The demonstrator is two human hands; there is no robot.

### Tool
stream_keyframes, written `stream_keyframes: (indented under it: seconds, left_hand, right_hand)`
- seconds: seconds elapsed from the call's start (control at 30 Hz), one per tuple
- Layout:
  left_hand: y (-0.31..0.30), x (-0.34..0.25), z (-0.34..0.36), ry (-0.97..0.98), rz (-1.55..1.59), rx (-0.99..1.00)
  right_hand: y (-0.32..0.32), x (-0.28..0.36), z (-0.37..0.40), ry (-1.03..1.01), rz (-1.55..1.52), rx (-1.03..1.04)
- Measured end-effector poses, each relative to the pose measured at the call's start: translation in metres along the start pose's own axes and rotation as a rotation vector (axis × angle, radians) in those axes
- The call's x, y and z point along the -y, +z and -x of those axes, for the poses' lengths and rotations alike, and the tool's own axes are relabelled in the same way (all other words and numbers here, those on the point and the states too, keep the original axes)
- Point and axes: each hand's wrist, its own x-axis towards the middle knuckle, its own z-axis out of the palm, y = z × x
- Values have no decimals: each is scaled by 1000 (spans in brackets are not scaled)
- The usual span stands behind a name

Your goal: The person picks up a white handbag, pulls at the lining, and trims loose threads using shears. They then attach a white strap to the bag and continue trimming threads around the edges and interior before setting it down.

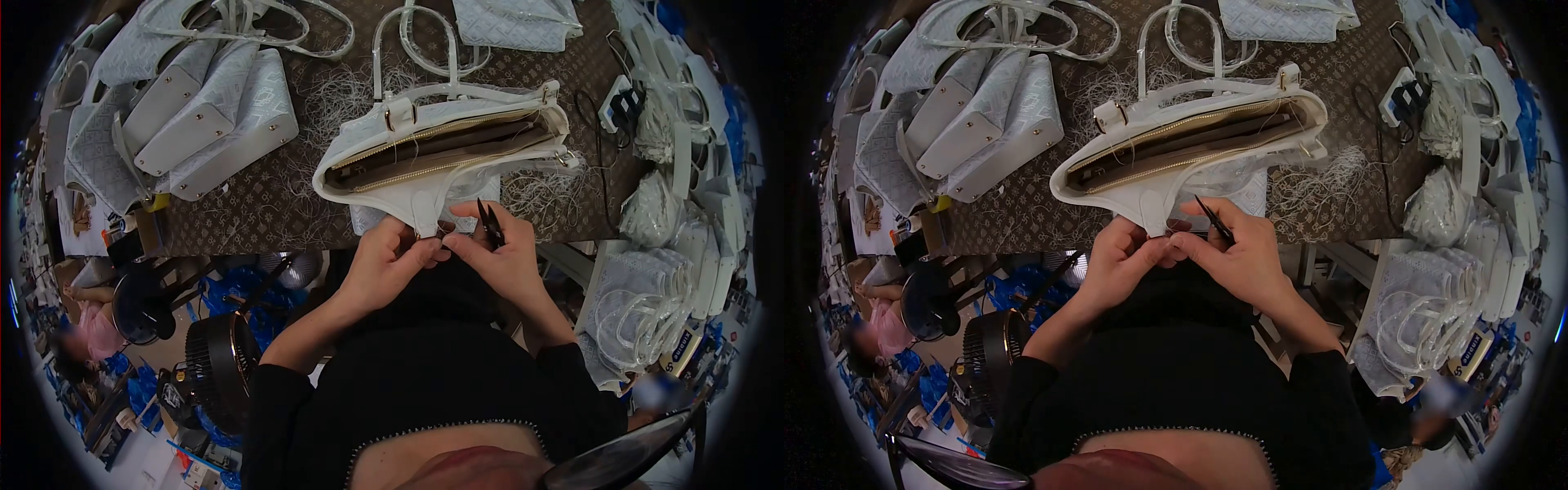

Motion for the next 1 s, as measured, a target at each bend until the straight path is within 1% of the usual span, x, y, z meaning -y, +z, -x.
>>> stream_keyframes:
  seconds: [0.03, 0.1, 0.13, 0.2, 0.33, 0.4, 0.43, 0.5, 0.53, 0.6, 0.63, 0.7, 0.73, 0.77, 0.83, 0.9, 0.93, 1.0]
  left_hand:
    - [-1, 0, 0, -1, -1, 2]
    - [-3, 2, 0, 5, -39, 17]
    - [-2, 3, 0, 4, -39, 20]
    - [-1, 3, 0, 0, -22, 8]
    - [-2, 2, 1, -16, -18, -9]
    - [-3, 4, 0, -25, -14, 29]
    - [-3, 4, 0, -25, -12, 27]
    - [-3, 3, -2, 35, -1, 32]
    - [-3, 1, -2, 35, 0, 33]
    - [-3, -5, -1, -14, 48, 6]
    - [-4, -5, -1, -13, 48, 5]
    - [-7, -7, -2, -1, 64, 19]
    - [-7, -7, -2, -2, 63, 22]
    - [-8, -8, -2, -5, 65, 20]
    - [-8, -10, -2, -1, 64, 28]
    - [-9, -13, -1, -21, 61, 16]
    - [-10, -15, -1, -17, 61, 38]
    - [-12, -21, 1, -70, 68, -30]
  right_hand:
    - [-1, 0, 0, 1, -1, -2]
    - [-3, 2, -2, 102, -123, 105]
    - [-2, -1, -3, 104, -124, 102]
    - [3, -8, -7, 18, -288, 141]
    - [-7, 2, -10, -48, -264, 182]
    - [-14, 6, -10, 20, -368, 283]
    - [-18, 7, -9, 21, -366, 285]
    - [-26, 6, -6, 77, -419, 409]
    - [-30, 4, -3, 77, -418, 409]
    - [-41, -1, 3, 85, -674, 564]
    - [-48, -13, 5, -34, -787, 675]
    - [-51, -21, -12, -516, -1036, 1000]
    - [-52, -10, -11, -545, -1157, 962]
    - [-56, -11, -8, -548, -1156, 957]
    - [-70, -15, -2, -547, -1091, 430]
    - [-71, -21, 0, -403, -884, -255]
    - [-73, -20, -2, -411, -873, -274]
    - [-78, -16, -15, -173, -536, -421]
